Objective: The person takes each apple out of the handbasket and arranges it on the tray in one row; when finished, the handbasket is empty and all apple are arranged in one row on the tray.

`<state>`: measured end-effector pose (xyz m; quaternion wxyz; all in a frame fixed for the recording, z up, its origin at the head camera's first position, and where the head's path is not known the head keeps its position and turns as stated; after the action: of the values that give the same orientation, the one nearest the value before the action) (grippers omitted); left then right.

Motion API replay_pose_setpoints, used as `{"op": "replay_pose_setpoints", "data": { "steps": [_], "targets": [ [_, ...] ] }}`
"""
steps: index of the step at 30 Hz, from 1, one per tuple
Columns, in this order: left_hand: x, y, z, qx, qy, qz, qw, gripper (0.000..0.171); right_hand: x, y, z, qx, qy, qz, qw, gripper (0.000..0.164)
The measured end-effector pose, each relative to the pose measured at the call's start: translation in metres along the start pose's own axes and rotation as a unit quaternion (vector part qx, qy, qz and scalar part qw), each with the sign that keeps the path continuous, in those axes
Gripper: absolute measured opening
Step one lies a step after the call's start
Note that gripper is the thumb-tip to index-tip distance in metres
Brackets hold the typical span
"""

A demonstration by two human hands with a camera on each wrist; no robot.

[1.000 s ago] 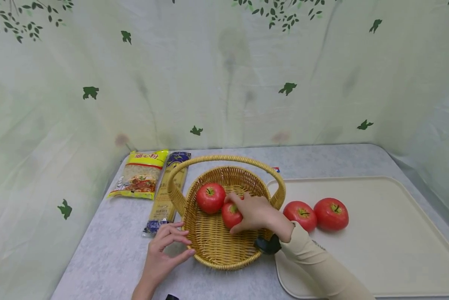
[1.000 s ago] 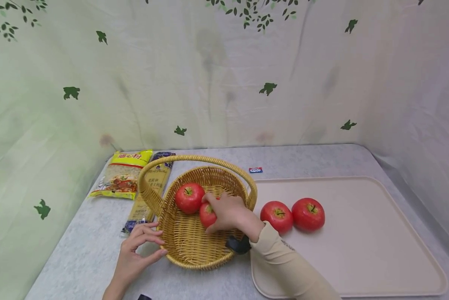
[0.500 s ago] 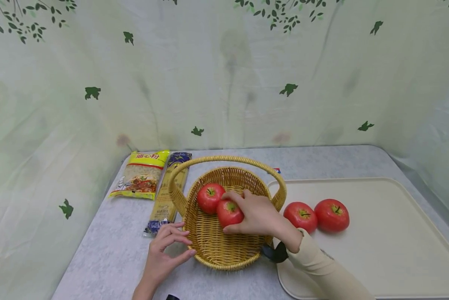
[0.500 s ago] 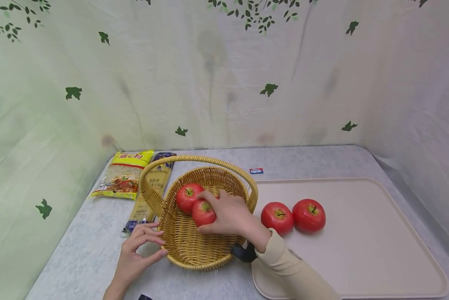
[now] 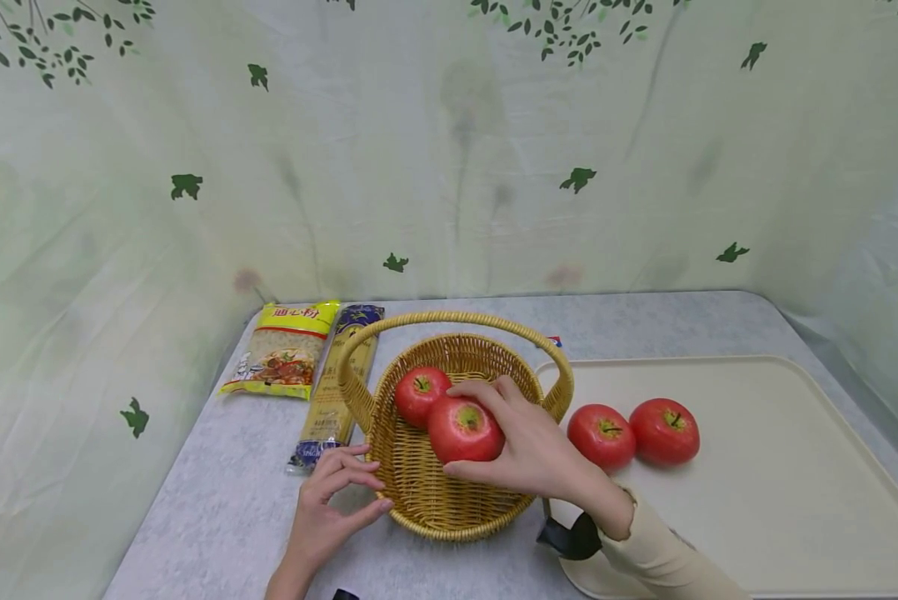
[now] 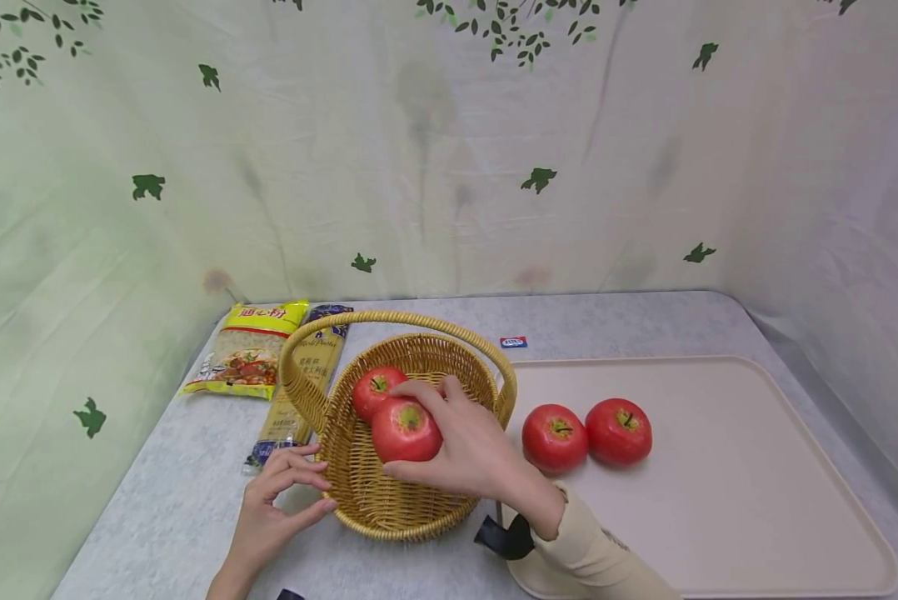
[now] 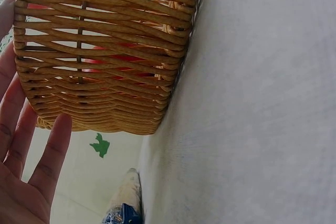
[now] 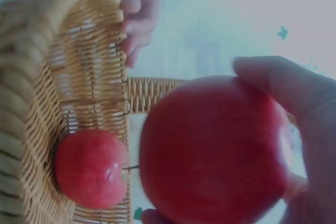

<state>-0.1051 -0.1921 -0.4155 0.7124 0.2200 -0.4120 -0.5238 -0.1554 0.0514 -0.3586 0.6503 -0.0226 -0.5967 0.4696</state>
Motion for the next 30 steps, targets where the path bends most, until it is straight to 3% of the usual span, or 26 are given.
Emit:
{"op": "replay_pose_setpoints", "data": {
  "steps": [10, 22, 30],
  "targets": [
    [0.000, -0.001, 0.000, 0.009, 0.000, -0.001, 1.0000, 0.037, 0.009, -0.002, -0.026, 0.000, 0.047, 0.084, 0.995, 0.066],
    [0.000, -0.002, 0.000, 0.012, 0.002, -0.004, 0.9999, 0.037, 0.026, 0.002, -0.055, 0.063, 0.096, 0.114, 0.987, 0.069],
    [0.000, -0.002, -0.001, -0.013, 0.006, -0.005, 0.9999, 0.036, 0.037, 0.016, -0.075, 0.118, 0.152, 0.137, 0.972, 0.078]
  ]
}}
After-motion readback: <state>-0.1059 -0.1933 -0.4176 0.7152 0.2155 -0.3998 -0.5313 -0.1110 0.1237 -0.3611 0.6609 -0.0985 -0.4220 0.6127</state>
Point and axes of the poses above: each hand's wrist, its own z-axis towards the middle knuckle, its own x-axis out of the back of the hand, y = z × x, the point moved 4 cm from there along z, towards the middle knuckle, and after that the axes turned 7 degrees about x, right-handed, at the moved point
